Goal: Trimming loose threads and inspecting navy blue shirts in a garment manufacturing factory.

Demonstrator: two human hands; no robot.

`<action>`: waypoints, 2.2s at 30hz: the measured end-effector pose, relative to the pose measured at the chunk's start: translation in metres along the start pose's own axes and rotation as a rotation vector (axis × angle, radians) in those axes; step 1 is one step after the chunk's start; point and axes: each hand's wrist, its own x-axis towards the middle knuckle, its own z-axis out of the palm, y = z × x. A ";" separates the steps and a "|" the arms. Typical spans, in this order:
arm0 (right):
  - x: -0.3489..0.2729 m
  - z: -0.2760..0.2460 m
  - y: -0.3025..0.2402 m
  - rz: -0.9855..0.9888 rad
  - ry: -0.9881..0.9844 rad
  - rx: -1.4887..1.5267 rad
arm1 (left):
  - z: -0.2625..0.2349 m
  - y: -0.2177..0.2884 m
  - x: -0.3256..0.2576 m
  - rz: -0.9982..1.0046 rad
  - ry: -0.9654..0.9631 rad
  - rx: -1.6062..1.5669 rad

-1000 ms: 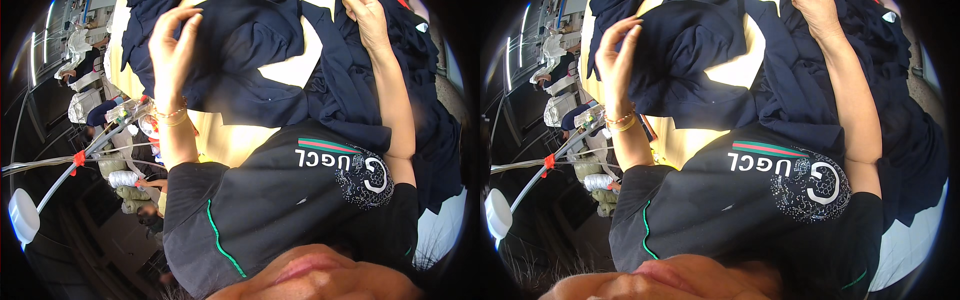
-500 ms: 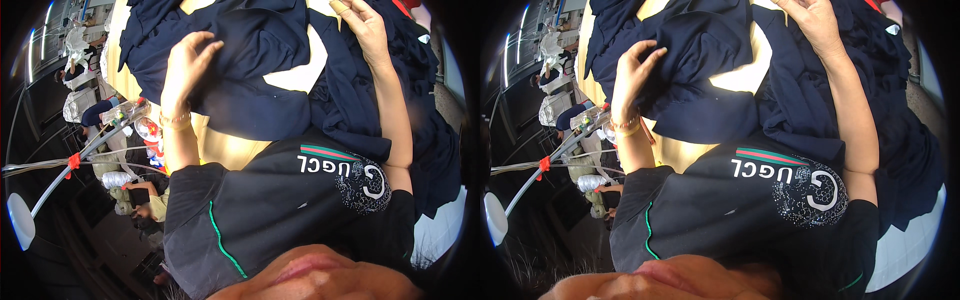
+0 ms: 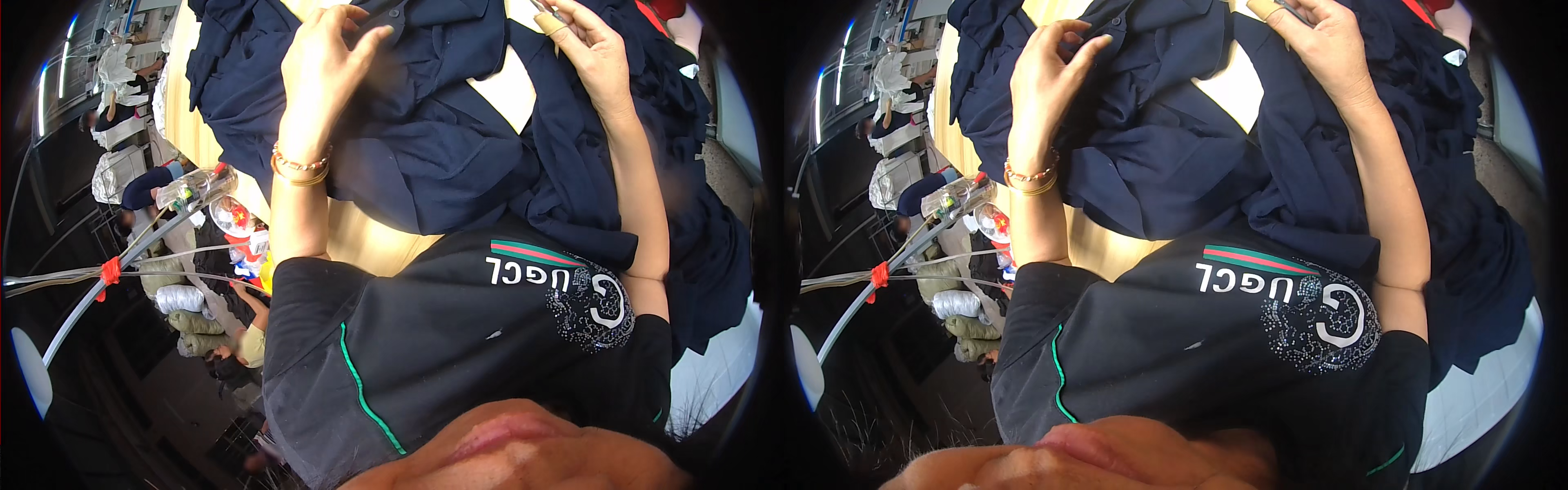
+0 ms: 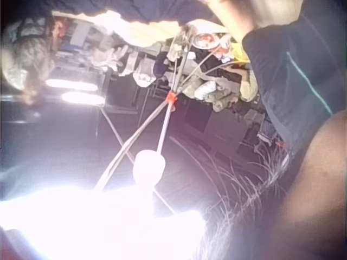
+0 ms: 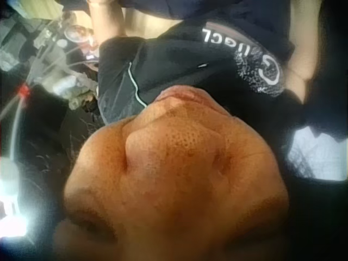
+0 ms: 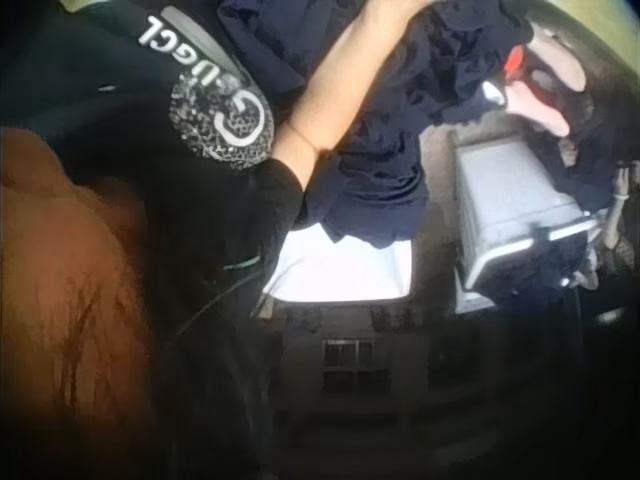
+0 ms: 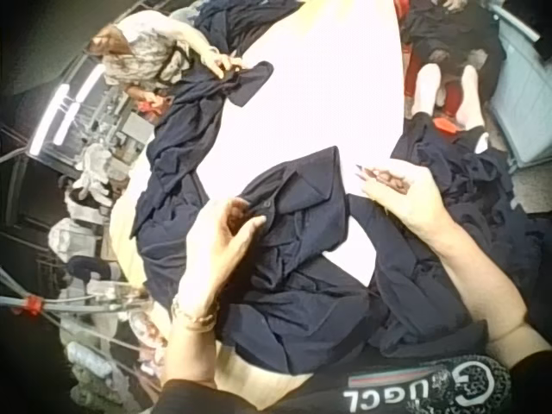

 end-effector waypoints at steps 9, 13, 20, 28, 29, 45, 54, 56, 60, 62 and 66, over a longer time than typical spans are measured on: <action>0.018 0.041 -0.033 -0.185 -0.335 -0.368 | 0.056 -0.019 -0.006 0.030 0.094 0.030; 0.031 0.063 -0.031 -0.552 -0.391 -0.600 | 0.065 -0.033 -0.007 -0.130 0.021 -0.531; 0.049 0.087 0.010 -0.787 -0.362 0.048 | 0.038 -0.014 -0.007 -0.249 -0.122 -0.957; 0.037 0.071 -0.028 -0.649 -0.457 -0.663 | 0.037 -0.006 -0.010 -0.256 -0.153 -1.018; 0.037 0.070 -0.027 -0.674 -0.446 -0.688 | 0.037 -0.005 -0.009 -0.255 -0.157 -1.020; 0.026 0.059 -0.022 -0.329 -0.301 -0.435 | 0.030 0.006 -0.008 -0.062 0.013 -0.684; 0.025 0.077 -0.036 -0.695 -0.331 -0.628 | 0.034 -0.008 -0.013 -0.358 -0.107 -1.156; 0.026 0.078 -0.035 -0.697 -0.336 -0.647 | 0.034 -0.007 -0.012 -0.372 -0.101 -1.201; 0.027 0.078 -0.033 -0.677 -0.360 -0.637 | 0.033 -0.009 -0.013 -0.378 -0.107 -1.200; 0.027 0.077 -0.033 -0.678 -0.376 -0.622 | 0.032 -0.008 -0.013 -0.371 -0.139 -1.196; 0.025 0.077 -0.030 -0.556 -0.380 -0.472 | 0.028 -0.003 -0.013 -0.389 -0.131 -1.192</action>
